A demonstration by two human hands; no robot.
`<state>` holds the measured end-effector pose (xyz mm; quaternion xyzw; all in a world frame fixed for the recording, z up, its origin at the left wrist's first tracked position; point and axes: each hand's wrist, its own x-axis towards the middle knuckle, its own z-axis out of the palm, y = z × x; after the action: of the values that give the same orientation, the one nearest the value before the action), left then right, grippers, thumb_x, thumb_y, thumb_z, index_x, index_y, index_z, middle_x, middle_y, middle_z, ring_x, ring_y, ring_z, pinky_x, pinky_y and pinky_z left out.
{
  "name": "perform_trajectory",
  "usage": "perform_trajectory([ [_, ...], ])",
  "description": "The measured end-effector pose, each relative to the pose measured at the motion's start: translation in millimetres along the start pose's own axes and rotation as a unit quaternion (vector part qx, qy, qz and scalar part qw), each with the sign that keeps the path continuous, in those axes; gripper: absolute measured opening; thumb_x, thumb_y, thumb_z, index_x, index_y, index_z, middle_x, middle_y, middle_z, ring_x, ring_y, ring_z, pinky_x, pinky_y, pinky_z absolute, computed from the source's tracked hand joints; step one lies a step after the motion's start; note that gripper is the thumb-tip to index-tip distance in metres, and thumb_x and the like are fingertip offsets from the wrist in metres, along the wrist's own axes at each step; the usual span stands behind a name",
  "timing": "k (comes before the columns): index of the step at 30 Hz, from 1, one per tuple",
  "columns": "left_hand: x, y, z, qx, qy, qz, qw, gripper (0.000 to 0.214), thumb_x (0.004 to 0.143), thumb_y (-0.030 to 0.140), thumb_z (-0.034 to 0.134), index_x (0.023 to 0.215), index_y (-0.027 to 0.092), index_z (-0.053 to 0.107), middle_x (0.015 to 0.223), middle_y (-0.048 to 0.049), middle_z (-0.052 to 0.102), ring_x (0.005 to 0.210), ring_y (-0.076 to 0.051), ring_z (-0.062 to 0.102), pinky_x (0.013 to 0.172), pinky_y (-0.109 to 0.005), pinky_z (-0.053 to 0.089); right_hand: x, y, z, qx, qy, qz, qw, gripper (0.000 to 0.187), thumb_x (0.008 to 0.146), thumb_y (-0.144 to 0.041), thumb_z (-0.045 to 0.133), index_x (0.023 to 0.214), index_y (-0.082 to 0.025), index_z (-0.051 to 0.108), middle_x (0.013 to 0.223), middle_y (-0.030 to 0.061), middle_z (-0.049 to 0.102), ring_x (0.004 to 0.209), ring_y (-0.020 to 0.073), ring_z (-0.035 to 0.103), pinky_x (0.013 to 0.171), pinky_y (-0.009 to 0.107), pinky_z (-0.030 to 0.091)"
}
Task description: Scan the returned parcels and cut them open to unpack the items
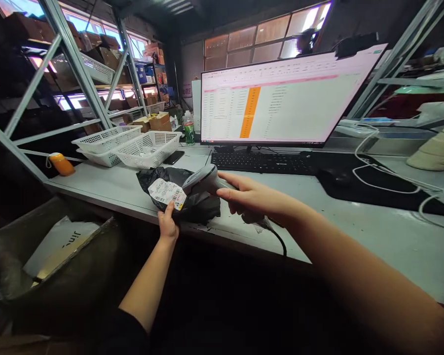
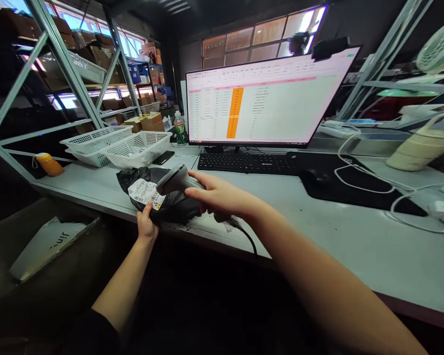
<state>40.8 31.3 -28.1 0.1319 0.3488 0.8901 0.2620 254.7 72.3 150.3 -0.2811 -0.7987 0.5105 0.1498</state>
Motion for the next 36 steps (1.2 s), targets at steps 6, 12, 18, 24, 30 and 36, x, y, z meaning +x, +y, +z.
perform_trajectory([
  [6, -1.9, 2.8, -0.9, -0.004, 0.001, -0.005, 1.0, 0.029, 0.071, 0.021, 0.075, 0.098, 0.014, 0.067, 0.104, -0.0107, 0.073, 0.113, -0.027, 0.065, 0.105, -0.044, 0.048, -5.4, -6.0, -12.0, -0.039, 0.0, -0.05, 0.998, 0.066, 0.094, -0.036, 0.056, 0.155, -0.024, 0.032, 0.081, 0.0013, 0.062, 0.061, 0.0124, 0.06, 0.047, 0.019, 0.048],
  [12, -2.9, 6.3, -0.5, -0.002, -0.031, 0.027, 0.999, 0.03, 0.073, 0.022, 0.074, 0.102, 0.014, 0.069, 0.108, -0.0117, 0.071, 0.12, -0.029, 0.061, 0.108, -0.044, 0.046, 6.6, 64.0, -54.0, -0.267, 0.157, 0.076, 0.948, 0.067, 0.094, -0.039, 0.054, 0.155, -0.021, 0.033, 0.09, 0.0081, 0.07, 0.056, 0.0145, 0.061, 0.05, 0.023, 0.045],
  [18, -7.3, 7.4, -1.0, 0.067, 0.003, 0.04, 0.997, 0.026, 0.078, 0.026, 0.07, 0.101, 0.015, 0.069, 0.108, -0.0092, 0.071, 0.117, -0.029, 0.062, 0.109, -0.046, 0.047, 9.7, 152.9, -103.1, -0.246, 0.138, 0.168, 0.945, 0.054, 0.101, -0.043, 0.039, 0.149, -0.017, 0.041, 0.105, 0.0093, 0.072, 0.073, 0.0166, 0.068, 0.065, 0.025, 0.053],
  [24, -7.7, 5.8, -9.0, 0.149, -0.026, 0.046, 0.987, 0.029, 0.07, 0.022, 0.073, 0.099, 0.022, 0.068, 0.114, -0.0055, 0.069, 0.124, -0.033, 0.057, 0.109, -0.05, 0.047, 19.7, 198.5, -175.0, -0.352, 0.248, 0.201, 0.88, 0.036, 0.098, -0.02, 0.038, 0.123, -0.008, 0.061, 0.138, 0.0183, 0.056, 0.131, 0.0282, 0.047, 0.112, 0.04, 0.033],
  [30, -4.9, 4.5, -19.8, 0.244, -0.008, 0.078, 0.967, 0.025, 0.067, 0.023, 0.075, 0.092, 0.024, 0.069, 0.11, -0.0029, 0.071, 0.127, -0.033, 0.055, 0.114, -0.05, 0.043, 40.2, 237.9, -211.7, -0.435, 0.278, 0.209, 0.83, 0.034, 0.088, -0.009, 0.044, 0.117, -0.01, 0.062, 0.148, 0.016, 0.046, 0.143, 0.0298, 0.027, 0.119, 0.045, 0.015],
  [36, -2.4, 2.6, -23.8, 0.278, 0.045, 0.066, 0.957, 0.021, 0.077, 0.036, 0.069, 0.095, 0.027, 0.07, 0.111, -0.0028, 0.071, 0.128, -0.032, 0.054, 0.12, -0.05, 0.033, 56.1, 243.8, -220.0, -0.455, 0.328, 0.209, 0.801, 0.039, 0.09, -0.012, 0.04, 0.124, -0.008, 0.058, 0.128, 0.0207, 0.061, 0.132, 0.0312, 0.041, 0.117, 0.05, 0.018],
])
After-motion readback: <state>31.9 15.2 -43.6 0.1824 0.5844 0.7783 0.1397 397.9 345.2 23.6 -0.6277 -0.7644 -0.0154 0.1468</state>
